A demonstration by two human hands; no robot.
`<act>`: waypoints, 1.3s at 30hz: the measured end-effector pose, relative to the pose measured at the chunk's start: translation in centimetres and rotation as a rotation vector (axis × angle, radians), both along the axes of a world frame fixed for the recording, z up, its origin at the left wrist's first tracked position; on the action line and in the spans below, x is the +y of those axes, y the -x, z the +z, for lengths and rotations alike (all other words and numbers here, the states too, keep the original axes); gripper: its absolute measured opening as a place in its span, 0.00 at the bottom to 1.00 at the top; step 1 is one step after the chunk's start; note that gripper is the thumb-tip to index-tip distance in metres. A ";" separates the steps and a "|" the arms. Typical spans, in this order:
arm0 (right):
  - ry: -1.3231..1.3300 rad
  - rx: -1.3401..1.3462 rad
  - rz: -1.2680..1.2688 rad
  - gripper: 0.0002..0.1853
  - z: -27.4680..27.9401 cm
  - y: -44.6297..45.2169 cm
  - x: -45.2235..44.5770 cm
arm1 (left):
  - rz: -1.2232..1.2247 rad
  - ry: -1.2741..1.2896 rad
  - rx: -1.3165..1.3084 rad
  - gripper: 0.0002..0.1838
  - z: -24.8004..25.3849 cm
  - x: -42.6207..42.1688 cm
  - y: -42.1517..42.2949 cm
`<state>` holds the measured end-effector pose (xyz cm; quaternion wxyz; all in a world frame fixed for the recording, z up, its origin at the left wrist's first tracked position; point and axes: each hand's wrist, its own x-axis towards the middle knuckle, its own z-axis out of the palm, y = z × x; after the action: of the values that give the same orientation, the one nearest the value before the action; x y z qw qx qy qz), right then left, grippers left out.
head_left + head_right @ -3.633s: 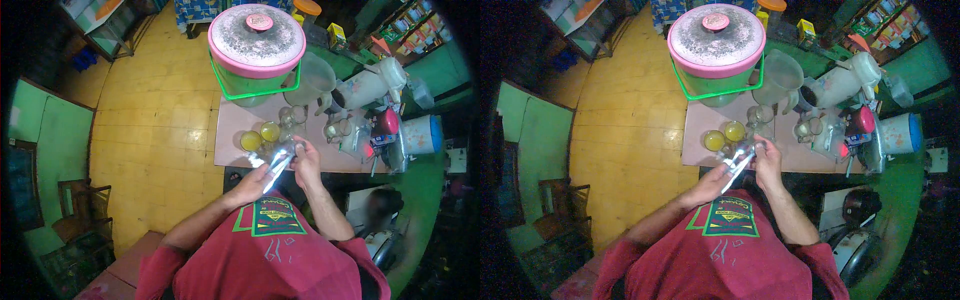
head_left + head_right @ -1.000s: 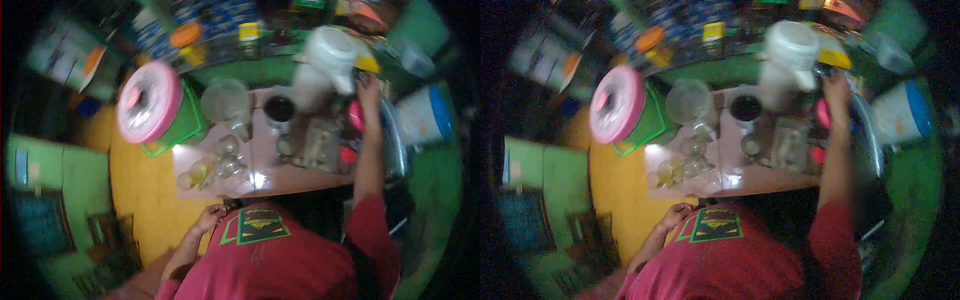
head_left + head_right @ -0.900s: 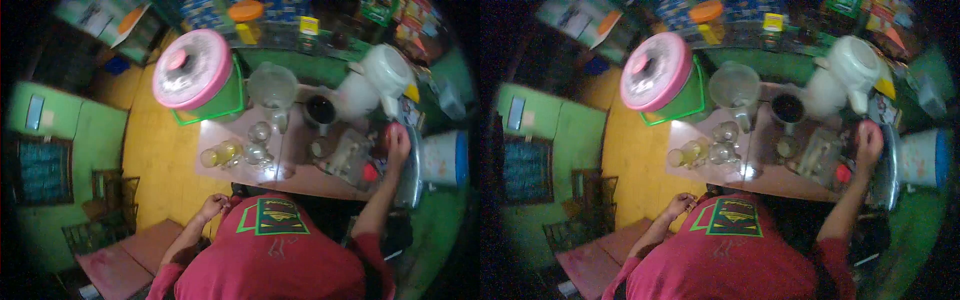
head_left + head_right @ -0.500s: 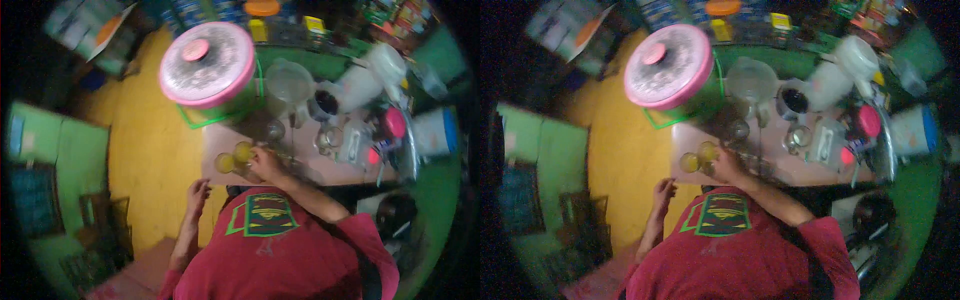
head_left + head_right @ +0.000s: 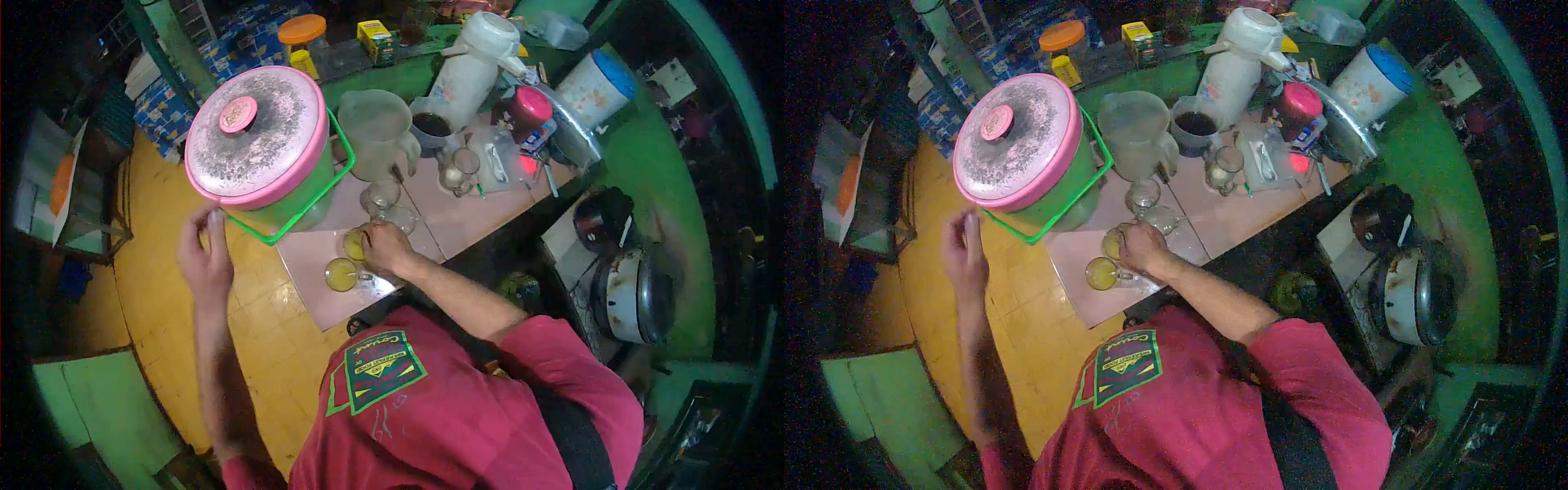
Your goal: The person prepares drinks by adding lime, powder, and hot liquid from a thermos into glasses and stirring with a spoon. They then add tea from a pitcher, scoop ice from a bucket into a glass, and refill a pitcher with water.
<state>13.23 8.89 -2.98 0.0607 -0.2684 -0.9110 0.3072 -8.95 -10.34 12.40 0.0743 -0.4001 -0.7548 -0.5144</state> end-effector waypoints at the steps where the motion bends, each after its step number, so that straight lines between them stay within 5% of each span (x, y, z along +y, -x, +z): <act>1: -0.036 -0.035 -0.019 0.11 1.0 -0.1 -0.2 | -0.092 0.030 0.081 0.10 3.0 2.9 0.3; 3: -0.069 -0.064 -0.035 0.11 1.2 0.1 -0.1 | -0.192 0.007 0.502 0.15 6.0 8.0 1.7; 5: 0.018 -0.052 -0.060 0.12 -0.1 0.3 0.3 | -0.124 0.078 0.598 0.22 5.7 11.4 2.9; 13: -0.062 0.097 -0.062 0.17 -1.8 0.0 0.9 | -0.028 0.280 0.665 0.26 2.2 14.3 4.0; 16: -0.066 -0.036 0.069 0.11 -0.6 0.3 0.9 | -0.024 0.267 0.701 0.27 1.8 14.1 4.7; 19: -0.041 0.153 -0.012 0.10 -0.2 0.9 0.7 | -0.023 0.242 0.680 0.26 1.7 13.9 4.7; 21: -0.034 -0.116 0.066 0.09 1.5 1.3 0.5 | 0.024 0.271 0.679 0.24 2.0 13.8 4.6; 25: -0.134 0.075 0.003 0.10 0.2 1.1 0.5 | 0.045 0.225 0.636 0.22 1.8 13.4 4.2; 26: -0.107 -0.125 0.050 0.11 0.1 1.3 0.9 | 0.035 0.239 0.606 0.22 1.8 13.3 4.1; 29: -0.060 0.057 -0.073 0.10 -0.3 1.2 0.6 | 0.048 0.268 0.574 0.22 1.7 13.1 4.3; 39: -0.172 -0.161 0.088 0.10 -0.2 1.3 1.0 | 0.017 0.258 0.515 0.22 1.8 13.0 3.9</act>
<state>11.95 9.87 -3.15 -0.0034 -0.2456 -0.9468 0.2080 -12.85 2.68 14.25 0.2162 -0.5174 -0.7736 -0.2952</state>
